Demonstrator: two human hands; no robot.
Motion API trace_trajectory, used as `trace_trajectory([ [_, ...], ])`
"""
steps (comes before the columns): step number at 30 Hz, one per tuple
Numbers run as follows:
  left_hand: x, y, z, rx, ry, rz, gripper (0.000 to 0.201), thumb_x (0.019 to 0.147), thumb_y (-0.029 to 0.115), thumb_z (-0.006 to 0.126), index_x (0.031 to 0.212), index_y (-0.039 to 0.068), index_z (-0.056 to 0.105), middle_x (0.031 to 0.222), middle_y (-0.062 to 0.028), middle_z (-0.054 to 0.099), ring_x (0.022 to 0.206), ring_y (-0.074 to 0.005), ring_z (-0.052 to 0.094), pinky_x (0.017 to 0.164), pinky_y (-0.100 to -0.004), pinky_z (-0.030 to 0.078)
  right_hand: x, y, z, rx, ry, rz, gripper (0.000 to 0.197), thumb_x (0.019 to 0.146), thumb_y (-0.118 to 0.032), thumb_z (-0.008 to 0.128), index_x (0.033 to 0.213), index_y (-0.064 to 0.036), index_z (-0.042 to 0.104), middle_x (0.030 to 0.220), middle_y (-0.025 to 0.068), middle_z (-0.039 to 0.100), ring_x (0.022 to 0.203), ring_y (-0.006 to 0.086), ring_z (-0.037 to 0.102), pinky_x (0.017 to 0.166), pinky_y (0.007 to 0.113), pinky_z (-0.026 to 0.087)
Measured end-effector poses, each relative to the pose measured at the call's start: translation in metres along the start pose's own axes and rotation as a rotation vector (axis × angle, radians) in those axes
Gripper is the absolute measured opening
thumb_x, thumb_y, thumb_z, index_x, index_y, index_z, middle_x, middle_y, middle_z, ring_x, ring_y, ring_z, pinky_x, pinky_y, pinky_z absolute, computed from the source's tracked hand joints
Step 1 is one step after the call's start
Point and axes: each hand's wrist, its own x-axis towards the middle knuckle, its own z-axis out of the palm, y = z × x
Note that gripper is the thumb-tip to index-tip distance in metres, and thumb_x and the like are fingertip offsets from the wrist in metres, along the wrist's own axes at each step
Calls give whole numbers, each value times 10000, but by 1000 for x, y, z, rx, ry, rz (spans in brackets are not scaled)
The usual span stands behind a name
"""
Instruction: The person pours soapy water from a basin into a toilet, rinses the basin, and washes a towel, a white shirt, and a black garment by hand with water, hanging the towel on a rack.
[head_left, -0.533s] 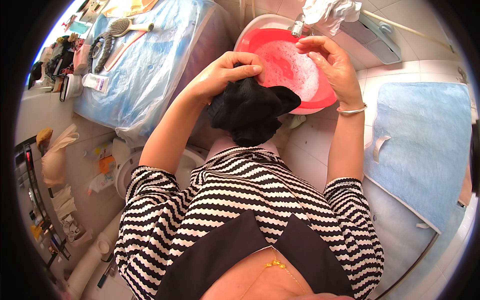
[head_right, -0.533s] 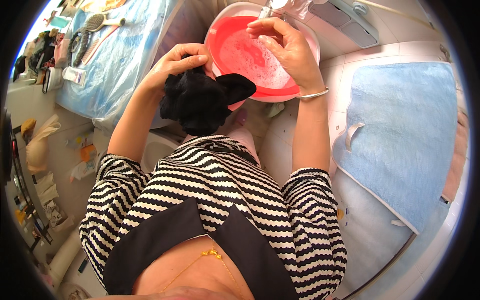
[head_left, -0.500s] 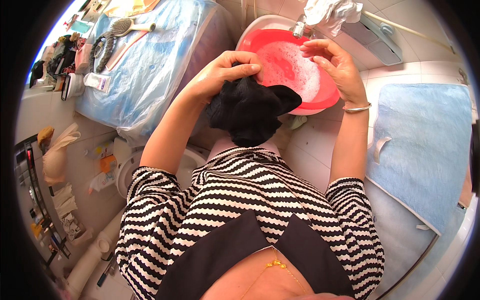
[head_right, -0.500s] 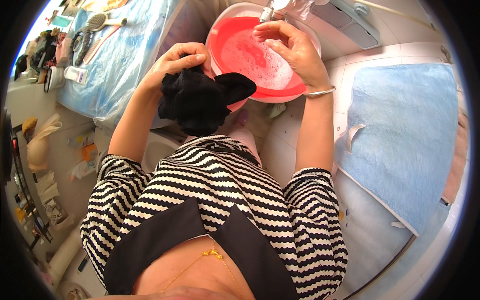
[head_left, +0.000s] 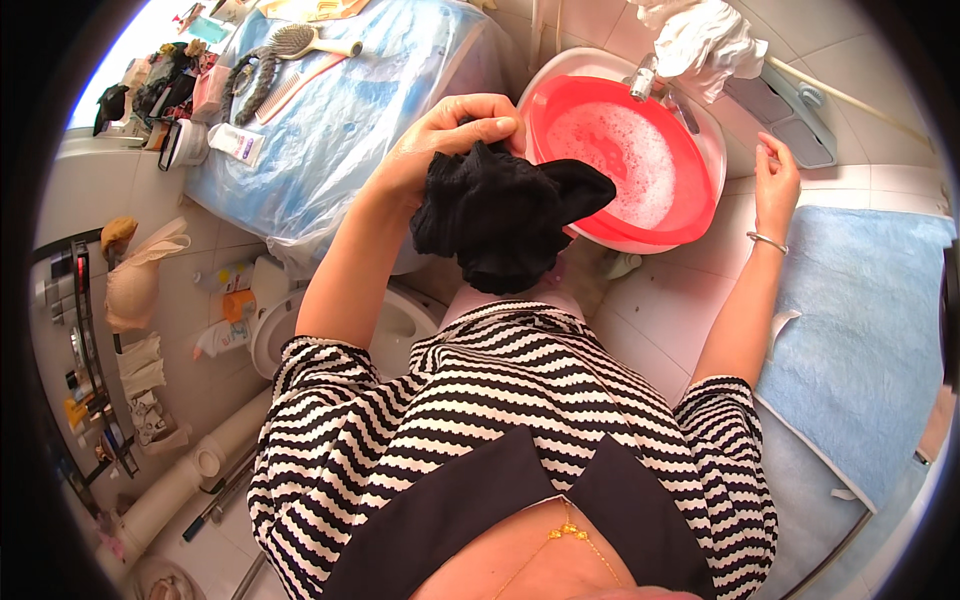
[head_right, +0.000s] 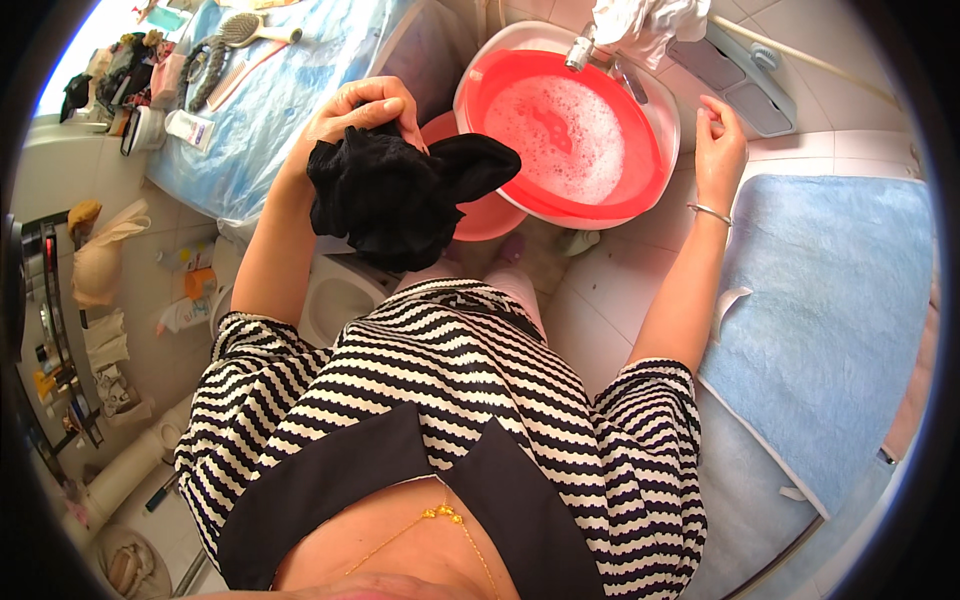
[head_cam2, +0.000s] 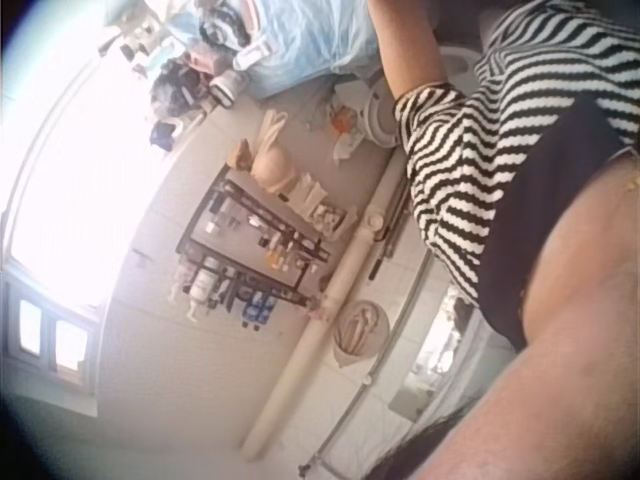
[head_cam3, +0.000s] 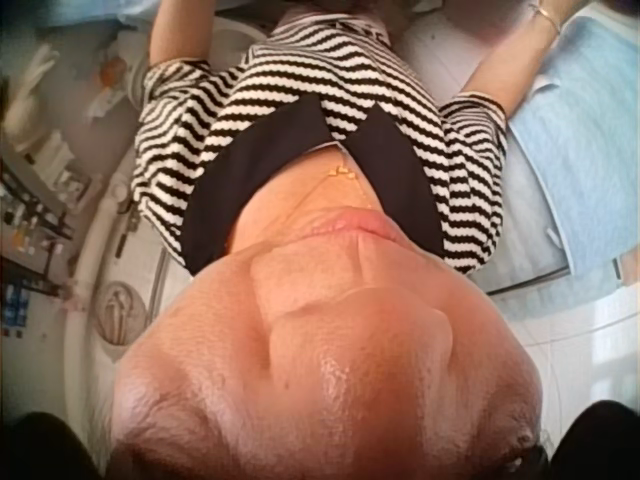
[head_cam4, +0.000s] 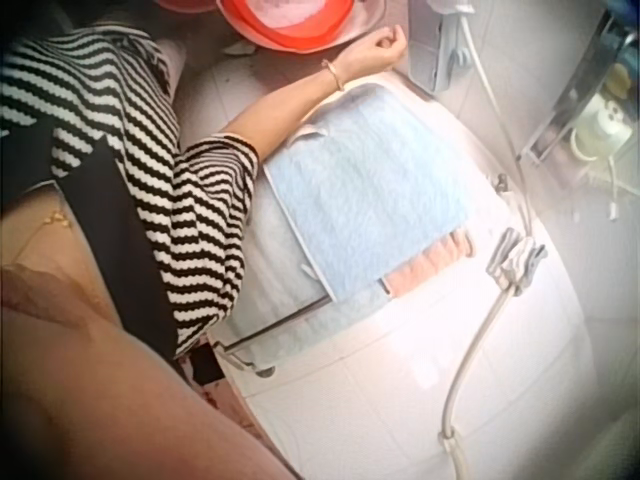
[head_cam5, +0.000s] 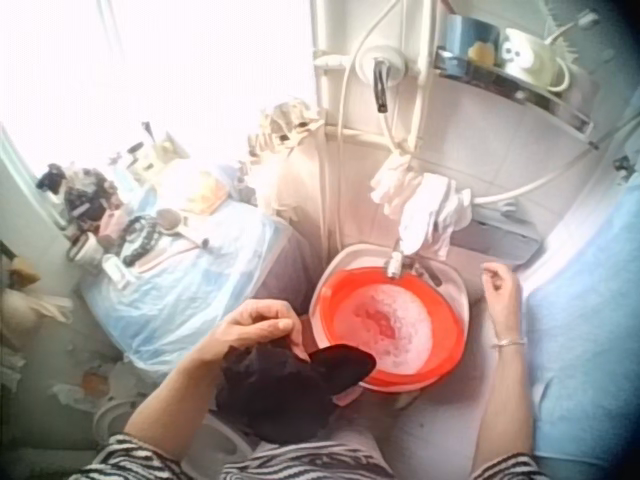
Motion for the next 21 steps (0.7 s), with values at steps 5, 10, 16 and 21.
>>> trace_trajectory([
  [5, 0, 1, 3, 55, -15, -11, 186, 919, 177, 573, 822, 21, 607, 793, -12, 612, 736, -74, 573, 688, -213, 461, -35, -150, 19, 506, -211, -416, 170, 856, -55, 634, 1021, -19, 652, 820, 1, 603, 701, 64, 513, 625, 208, 433],
  [10, 9, -4, 7, 156, -45, 5, 226, 935, 172, 529, 800, -4, 570, 780, -63, 592, 771, -143, 611, 723, -257, 486, -62, -209, 58, 297, -525, -521, 148, 799, -57, 658, 935, -3, 635, 748, 33, 569, 642, 111, 526, 606, 231, 433],
  [16, 13, -10, 4, 201, -111, 38, 233, 941, 171, 521, 798, -3, 582, 793, -67, 608, 794, -136, 603, 754, -256, 472, -69, -191, 78, 438, -670, -370, 83, 823, -51, 632, 879, 3, 604, 709, 27, 549, 633, 96, 525, 589, 242, 435],
  [21, 23, -19, 3, 166, -139, -28, 219, 951, 173, 489, 1010, -16, 584, 754, -66, 617, 765, -127, 605, 737, -237, 470, -66, -170, 78, 538, -670, -208, 76, 855, -64, 619, 855, 3, 584, 718, 10, 559, 657, 76, 524, 610, 235, 441],
])
